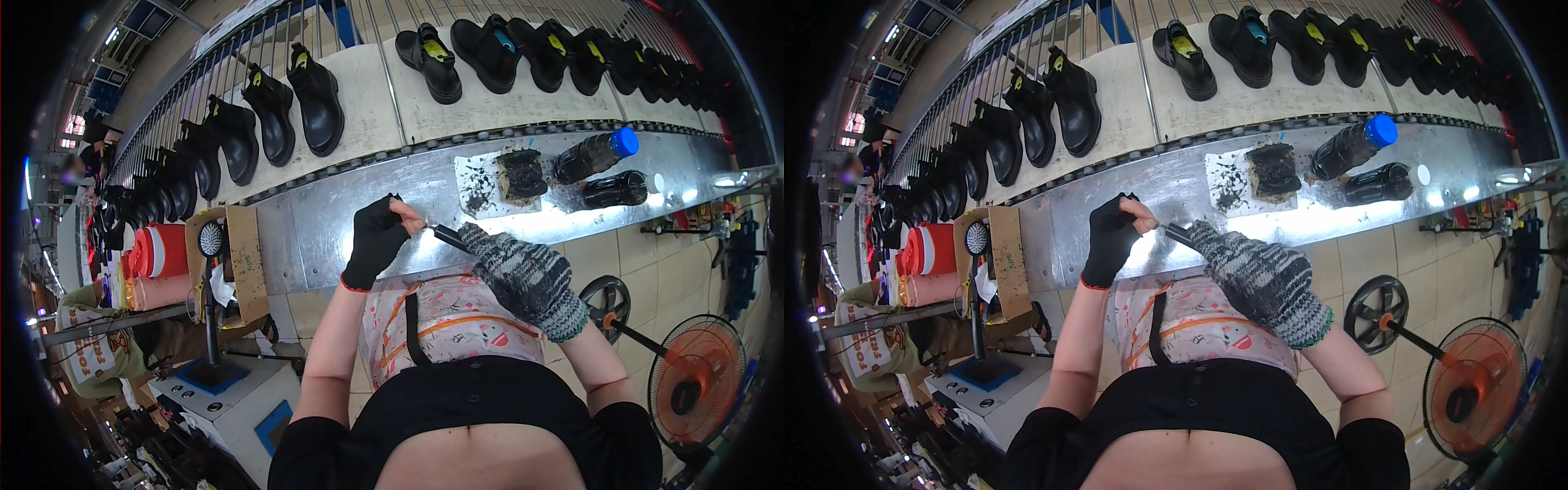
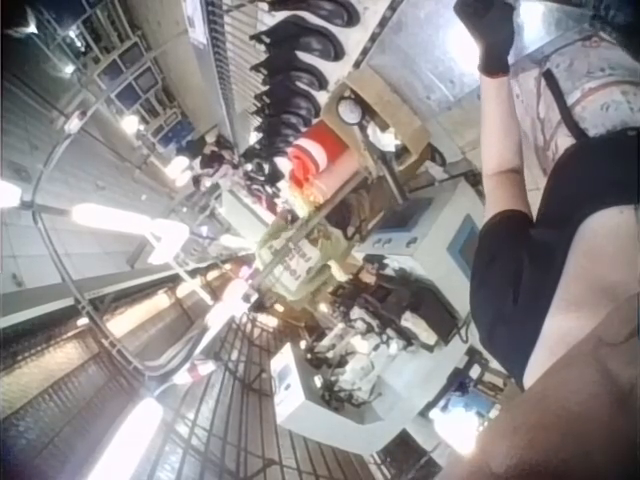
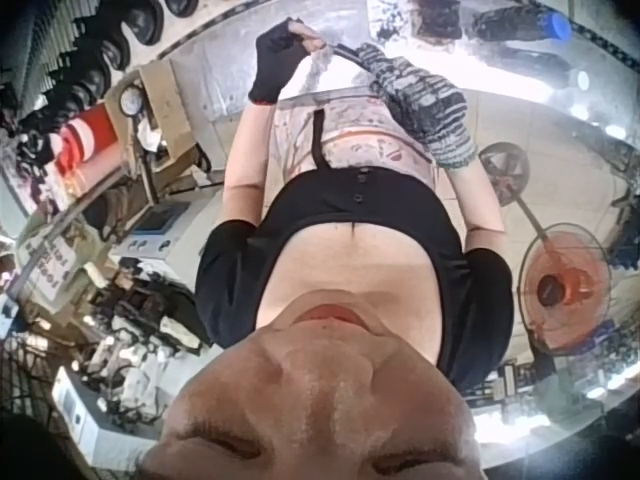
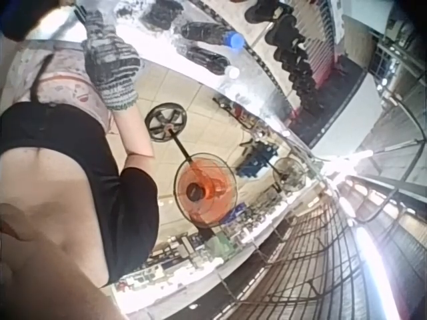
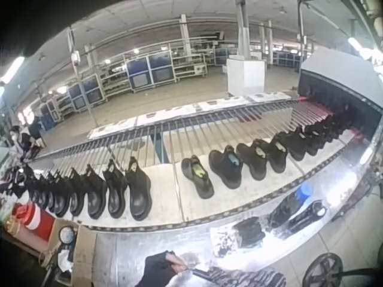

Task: Applying adhesive and cleaning the surface of boots on a production line.

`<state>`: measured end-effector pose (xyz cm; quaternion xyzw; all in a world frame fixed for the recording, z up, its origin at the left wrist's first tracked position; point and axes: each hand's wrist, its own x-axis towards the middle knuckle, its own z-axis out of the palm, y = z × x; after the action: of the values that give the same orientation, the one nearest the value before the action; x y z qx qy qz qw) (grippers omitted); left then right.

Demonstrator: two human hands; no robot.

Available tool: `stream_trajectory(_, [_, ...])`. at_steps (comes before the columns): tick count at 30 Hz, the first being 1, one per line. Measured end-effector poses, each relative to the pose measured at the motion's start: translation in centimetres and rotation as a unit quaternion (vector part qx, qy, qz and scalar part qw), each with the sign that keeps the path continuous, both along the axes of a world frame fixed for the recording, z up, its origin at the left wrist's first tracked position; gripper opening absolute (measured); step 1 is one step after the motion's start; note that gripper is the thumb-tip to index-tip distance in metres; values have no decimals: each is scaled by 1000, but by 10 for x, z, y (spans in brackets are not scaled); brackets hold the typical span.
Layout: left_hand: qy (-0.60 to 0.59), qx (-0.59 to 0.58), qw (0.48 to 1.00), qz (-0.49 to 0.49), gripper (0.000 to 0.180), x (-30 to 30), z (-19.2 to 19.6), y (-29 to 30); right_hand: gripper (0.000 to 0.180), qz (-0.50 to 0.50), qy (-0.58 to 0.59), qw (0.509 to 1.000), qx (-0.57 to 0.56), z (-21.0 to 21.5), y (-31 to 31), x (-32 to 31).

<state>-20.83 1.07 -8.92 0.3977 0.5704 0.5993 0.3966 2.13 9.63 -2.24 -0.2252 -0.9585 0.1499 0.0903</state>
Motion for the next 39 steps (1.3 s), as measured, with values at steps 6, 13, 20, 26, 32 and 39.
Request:
stream_trajectory(6, [3,-22,996,-91,12,-8,6,9,42,54,-82,993,64,8,5,7])
stream_trajectory(13, [-79,0,994,-74,22,-7,12,19,47,55,158,977,-131,-10,9,-4])
stream_trajectory(20, [-148,-50,986,-56,32,53,2,14,39,-76,294,899,-315,-41,-17,-37])
stream_trajectory(26, [-8,-235,952,-198,25,17,37,-5,35,-2,161,987,-10,-10,33,-24])
stream_trajectory(32, [-84,-269,917,-282,36,16,44,-15,22,216,24,965,144,13,49,-24])
stream_trajectory(39, [103,-213,937,-258,52,35,88,-17,17,219,67,961,155,7,39,-15])
